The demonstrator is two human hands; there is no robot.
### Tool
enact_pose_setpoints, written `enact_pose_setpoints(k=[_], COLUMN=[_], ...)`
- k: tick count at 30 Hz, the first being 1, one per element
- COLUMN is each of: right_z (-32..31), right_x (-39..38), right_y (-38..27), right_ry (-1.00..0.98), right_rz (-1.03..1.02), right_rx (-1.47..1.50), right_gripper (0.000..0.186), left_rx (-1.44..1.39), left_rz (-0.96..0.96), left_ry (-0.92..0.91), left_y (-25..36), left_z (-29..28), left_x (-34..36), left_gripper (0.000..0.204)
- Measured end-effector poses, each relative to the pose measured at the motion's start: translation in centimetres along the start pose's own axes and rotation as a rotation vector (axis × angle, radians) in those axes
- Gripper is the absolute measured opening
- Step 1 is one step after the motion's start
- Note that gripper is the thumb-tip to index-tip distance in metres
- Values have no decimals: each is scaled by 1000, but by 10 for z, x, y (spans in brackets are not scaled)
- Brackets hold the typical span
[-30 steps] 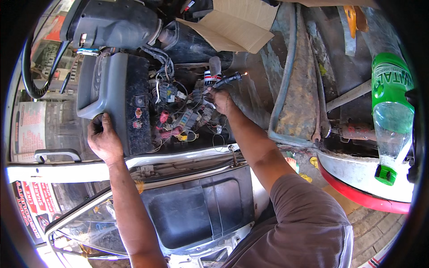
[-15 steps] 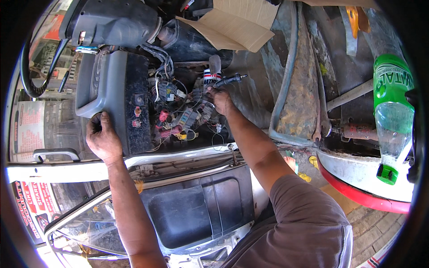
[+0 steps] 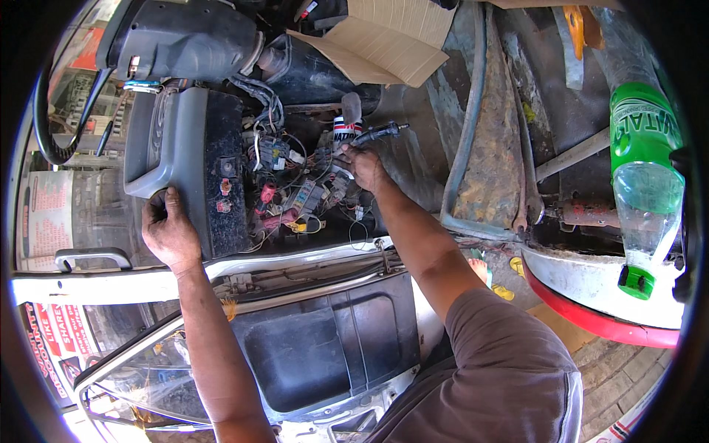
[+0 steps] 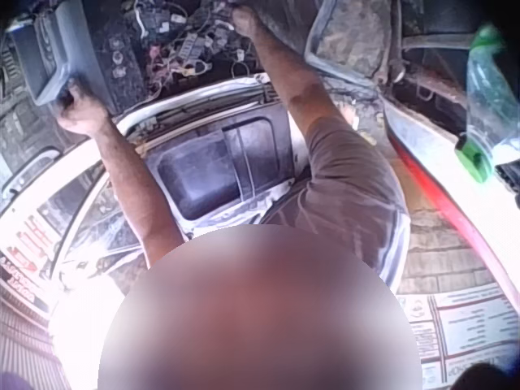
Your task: The person removes a dashboard panel and uses a test light to probe various wires and connectors under the steering column. They repeatedly touch the test light to different points, checking for electrical continuity, then reposition the panel and handle the steering wheel.
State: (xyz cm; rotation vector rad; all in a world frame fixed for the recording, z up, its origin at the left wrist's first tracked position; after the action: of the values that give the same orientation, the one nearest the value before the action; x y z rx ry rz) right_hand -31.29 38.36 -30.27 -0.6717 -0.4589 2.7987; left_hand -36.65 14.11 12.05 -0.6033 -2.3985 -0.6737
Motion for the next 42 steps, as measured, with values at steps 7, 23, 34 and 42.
enact_pose_setpoints(k=[7,23,34,42], right_z=[-3,-3,3,4], right_x=[0,-2,-2,-1], right_y=[2,1,-4,-5], right_ry=[-41,-28,-20,-25], right_rz=[-15,-7,-34,-40], right_rx=[5,28,-40,-39], right_gripper=[15,14,13,12], left_rx=[-5,-11,-35,-13], left_rz=[4,-6,-24,-30], left_ry=[12,16,7,11], left_y=[-2,0,-1,3], left_z=[0,0,0,-1], left_x=[0,-1,-3,-3], left_gripper=[32,32,32,33])
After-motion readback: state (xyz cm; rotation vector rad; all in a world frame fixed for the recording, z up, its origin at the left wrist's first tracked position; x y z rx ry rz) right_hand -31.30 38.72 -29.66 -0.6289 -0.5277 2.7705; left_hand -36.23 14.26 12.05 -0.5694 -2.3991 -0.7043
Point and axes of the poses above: each hand's wrist, its own x-axis towards the middle knuckle, its own z-axis out of the palm, y = z × x, the point moved 4 cm from there along x, towards the middle knuckle, and after that the axes turned 7 degrees about z, right-handed, at the moved point
